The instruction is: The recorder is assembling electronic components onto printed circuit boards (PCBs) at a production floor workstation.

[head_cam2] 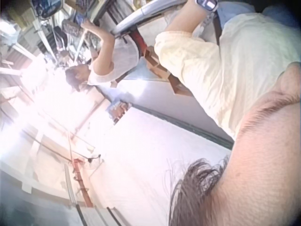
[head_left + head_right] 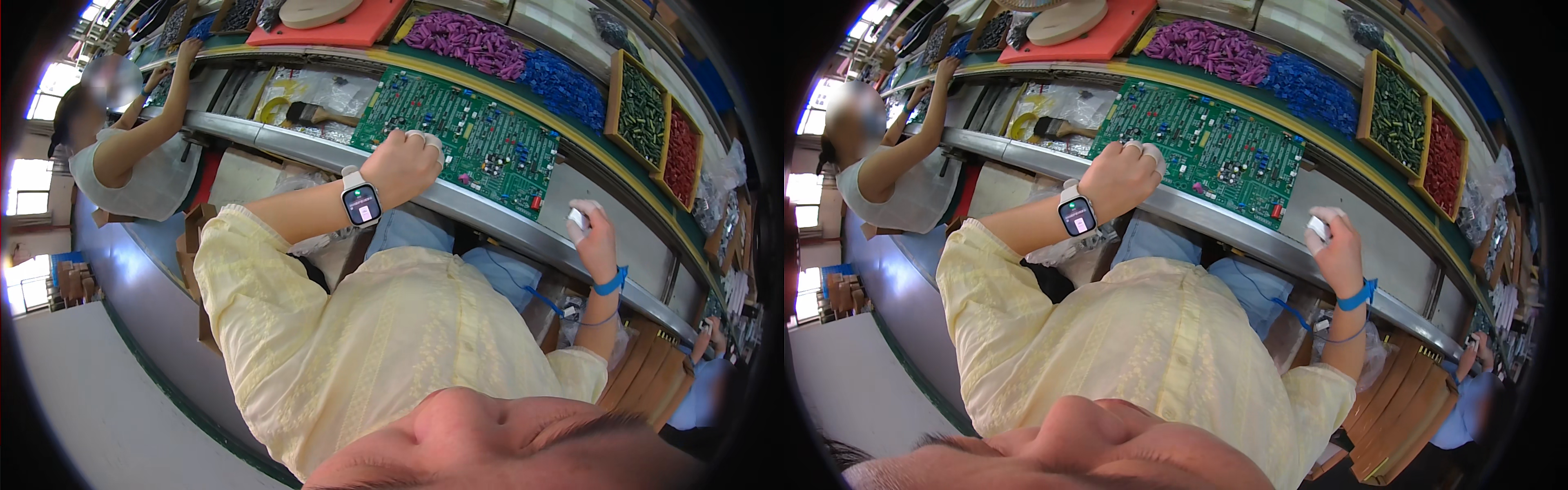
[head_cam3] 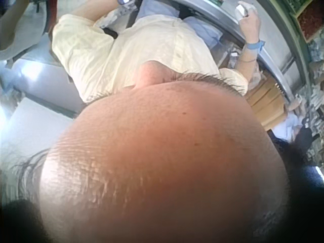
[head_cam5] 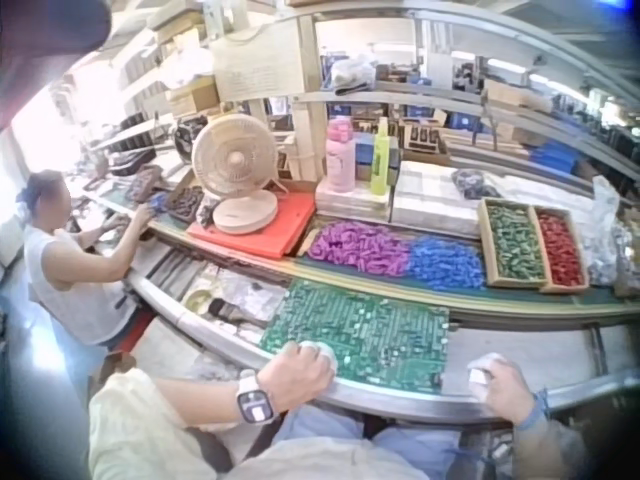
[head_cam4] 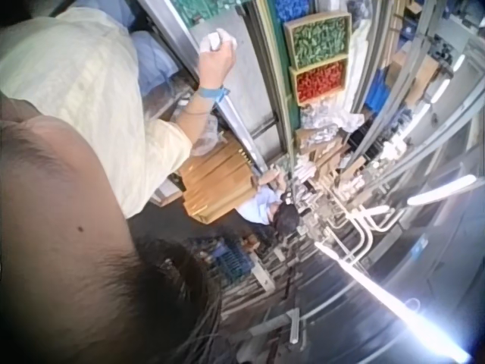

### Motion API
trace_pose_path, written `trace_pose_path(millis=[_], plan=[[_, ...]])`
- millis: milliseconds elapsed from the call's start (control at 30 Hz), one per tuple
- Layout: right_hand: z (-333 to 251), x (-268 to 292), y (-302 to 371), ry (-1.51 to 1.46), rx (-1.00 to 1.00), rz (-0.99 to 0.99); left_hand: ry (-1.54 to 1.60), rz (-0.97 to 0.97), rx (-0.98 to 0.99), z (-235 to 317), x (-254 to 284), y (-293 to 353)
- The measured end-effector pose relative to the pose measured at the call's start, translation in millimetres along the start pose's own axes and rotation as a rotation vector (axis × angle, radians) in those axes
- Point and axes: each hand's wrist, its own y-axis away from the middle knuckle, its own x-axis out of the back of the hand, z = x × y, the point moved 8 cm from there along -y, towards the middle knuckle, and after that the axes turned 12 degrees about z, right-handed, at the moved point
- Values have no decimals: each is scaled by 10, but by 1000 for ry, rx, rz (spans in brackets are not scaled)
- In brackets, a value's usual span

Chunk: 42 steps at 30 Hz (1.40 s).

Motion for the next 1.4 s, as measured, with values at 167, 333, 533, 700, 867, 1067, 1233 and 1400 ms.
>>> trace_pose_path(millis=[167,333,533,700,867,1067,1233,1400], plan=[[-145,-228,-132,-52,75,-25,40,-19,-23,53,-45,-57],[-58,-457,-241,-201,-55,-147,82,7,-25,47,-120,-145],[143,-770,-382,-541,-203,-344,571,6,274,-326,-256,-289],[206,-828,-462,-458,-227,-330,896,40,436,-425,-587,-332],[67,-770,-491,-44,47,-418,1107,-152,642,-401,-770,-379],[19,-810,-454,46,-45,-459,1345,-268,762,-281,-994,-290],[-66,-850,-464,119,49,-470,1540,-300,805,-172,-1107,-280],[-58,-875,-451,139,125,-459,1605,-207,707,-142,-1134,-305]])
